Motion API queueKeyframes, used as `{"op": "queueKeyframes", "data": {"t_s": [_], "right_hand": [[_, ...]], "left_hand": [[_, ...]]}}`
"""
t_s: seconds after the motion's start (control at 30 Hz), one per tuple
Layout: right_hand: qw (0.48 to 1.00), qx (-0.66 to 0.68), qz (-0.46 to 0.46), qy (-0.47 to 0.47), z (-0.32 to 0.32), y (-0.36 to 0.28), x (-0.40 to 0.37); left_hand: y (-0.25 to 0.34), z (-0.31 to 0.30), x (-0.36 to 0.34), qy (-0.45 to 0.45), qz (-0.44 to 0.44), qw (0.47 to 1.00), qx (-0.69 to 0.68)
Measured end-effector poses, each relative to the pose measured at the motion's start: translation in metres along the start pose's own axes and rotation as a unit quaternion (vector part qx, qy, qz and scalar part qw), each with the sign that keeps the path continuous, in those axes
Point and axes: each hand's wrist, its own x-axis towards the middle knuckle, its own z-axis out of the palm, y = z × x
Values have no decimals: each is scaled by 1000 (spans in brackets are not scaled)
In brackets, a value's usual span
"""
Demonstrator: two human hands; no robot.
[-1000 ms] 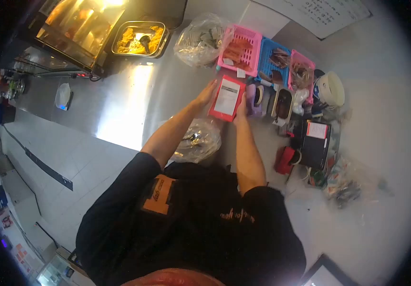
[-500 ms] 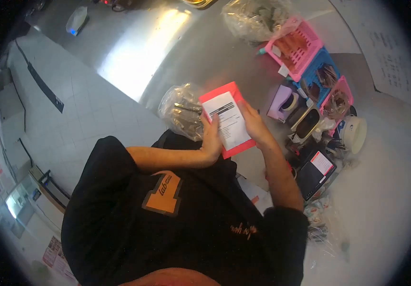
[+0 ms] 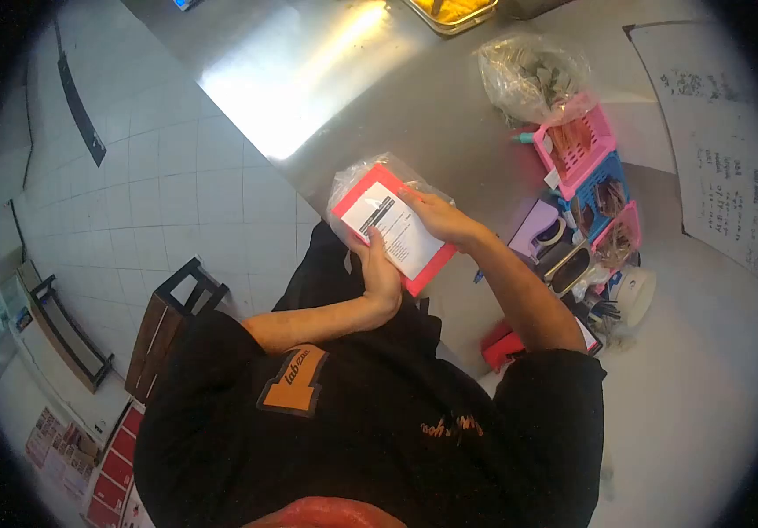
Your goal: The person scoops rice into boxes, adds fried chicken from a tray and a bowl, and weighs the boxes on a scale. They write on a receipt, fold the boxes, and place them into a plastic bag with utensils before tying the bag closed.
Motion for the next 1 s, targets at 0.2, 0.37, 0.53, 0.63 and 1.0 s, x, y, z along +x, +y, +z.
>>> {"op": "queueKeyframes", "data": {"t_s": [0.2, 0.37, 0.53, 0.63, 1.0], "right_hand": [[968, -216, -127, -28, -24, -27, 95], [927, -333, -170, -24, -43, -60, 166], [884, -281, -335, 162, -36, -65, 119], [818, -100, -348, 447, -66, -18, 111], [811, 188, -271, 483, -61, 56, 58]], "left_hand": [[-38, 0, 71, 45, 110, 990, 80], [-20, -9, 96, -42, 168, 964, 203], [60, -23, 69, -108, 232, 916, 309], [129, 15, 85, -253, 410, 675, 559], [74, 44, 139, -327, 466, 363, 737]]}}
